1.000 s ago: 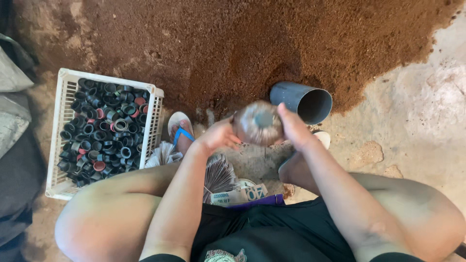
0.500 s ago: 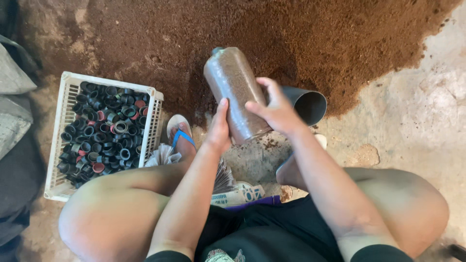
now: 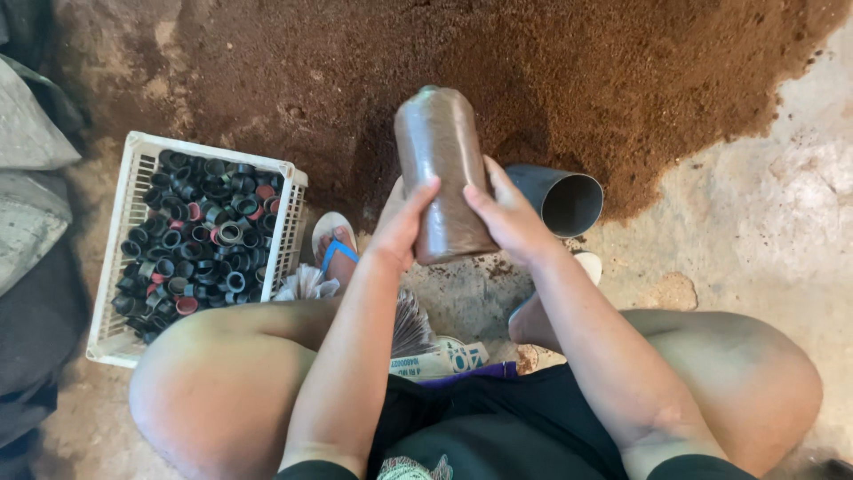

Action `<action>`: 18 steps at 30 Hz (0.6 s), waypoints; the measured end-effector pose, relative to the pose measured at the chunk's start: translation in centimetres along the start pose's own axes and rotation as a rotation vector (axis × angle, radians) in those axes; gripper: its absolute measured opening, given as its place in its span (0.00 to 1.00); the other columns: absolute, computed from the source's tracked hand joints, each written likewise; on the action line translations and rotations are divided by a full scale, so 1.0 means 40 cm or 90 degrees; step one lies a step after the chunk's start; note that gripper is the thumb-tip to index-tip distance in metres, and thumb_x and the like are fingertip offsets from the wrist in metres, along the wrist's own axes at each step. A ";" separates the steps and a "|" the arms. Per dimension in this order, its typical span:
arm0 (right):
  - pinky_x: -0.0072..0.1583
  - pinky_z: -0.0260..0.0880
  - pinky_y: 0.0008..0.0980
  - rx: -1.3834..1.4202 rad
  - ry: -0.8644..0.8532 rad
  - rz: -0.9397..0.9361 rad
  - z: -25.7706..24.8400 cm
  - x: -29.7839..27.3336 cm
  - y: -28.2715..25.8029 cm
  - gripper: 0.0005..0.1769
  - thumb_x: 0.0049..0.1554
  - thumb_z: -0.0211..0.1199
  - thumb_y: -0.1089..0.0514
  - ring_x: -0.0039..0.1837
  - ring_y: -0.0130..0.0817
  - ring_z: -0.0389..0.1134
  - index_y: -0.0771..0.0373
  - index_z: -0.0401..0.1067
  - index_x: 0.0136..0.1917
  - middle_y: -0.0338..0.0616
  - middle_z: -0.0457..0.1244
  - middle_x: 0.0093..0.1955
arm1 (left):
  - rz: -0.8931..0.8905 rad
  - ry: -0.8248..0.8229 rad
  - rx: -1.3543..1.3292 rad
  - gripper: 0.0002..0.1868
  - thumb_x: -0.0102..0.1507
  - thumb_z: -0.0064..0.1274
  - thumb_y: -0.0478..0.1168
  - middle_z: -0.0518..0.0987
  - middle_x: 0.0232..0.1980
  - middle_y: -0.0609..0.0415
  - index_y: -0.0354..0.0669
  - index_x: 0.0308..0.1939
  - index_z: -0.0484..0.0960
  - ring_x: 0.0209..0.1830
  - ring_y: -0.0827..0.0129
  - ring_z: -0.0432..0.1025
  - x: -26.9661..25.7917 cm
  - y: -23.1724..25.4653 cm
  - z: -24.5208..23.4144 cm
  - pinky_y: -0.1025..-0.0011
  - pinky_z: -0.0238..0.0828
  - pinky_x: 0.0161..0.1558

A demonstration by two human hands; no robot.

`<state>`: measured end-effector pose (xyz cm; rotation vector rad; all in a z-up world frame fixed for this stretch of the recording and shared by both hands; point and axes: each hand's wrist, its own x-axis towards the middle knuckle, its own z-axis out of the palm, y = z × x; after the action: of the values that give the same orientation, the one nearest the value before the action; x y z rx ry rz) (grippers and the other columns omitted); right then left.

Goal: The person, while sitting on the floor, uses a plastic sleeve and a cylindrical guide to pack substrate into a clear plastic bag. The person uses their hands to scoop the substrate, press it into the bag, and then secures the top with a black plastic ring.

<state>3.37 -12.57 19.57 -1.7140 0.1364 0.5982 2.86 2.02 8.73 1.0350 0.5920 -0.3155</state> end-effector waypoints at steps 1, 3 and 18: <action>0.75 0.55 0.59 -0.002 0.000 0.002 -0.027 0.030 0.047 0.46 0.60 0.60 0.37 0.79 0.56 0.55 0.55 0.48 0.83 0.62 0.51 0.80 | -0.002 0.000 -0.002 0.37 0.59 0.68 0.55 0.76 0.61 0.45 0.58 0.69 0.71 0.57 0.52 0.73 0.005 -0.006 -0.005 0.47 0.76 0.53; 0.68 0.62 0.70 0.174 -0.038 0.035 -0.081 0.090 0.140 0.53 0.58 0.66 0.40 0.72 0.69 0.62 0.52 0.41 0.84 0.72 0.53 0.75 | -0.029 -0.052 -0.135 0.34 0.61 0.65 0.55 0.76 0.59 0.46 0.55 0.68 0.71 0.56 0.53 0.73 0.017 -0.016 -0.016 0.48 0.77 0.51; 0.76 0.53 0.62 0.132 -0.153 -0.090 -0.042 0.023 0.067 0.80 0.33 0.86 0.53 0.80 0.61 0.48 0.57 0.36 0.85 0.65 0.45 0.82 | 0.145 -0.196 -0.182 0.31 0.56 0.65 0.52 0.80 0.55 0.52 0.58 0.63 0.75 0.54 0.63 0.76 0.003 0.027 -0.008 0.57 0.78 0.57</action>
<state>3.59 -14.60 16.98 -1.4271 -0.0893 0.6559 3.41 2.84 9.30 0.7491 0.2289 -0.1773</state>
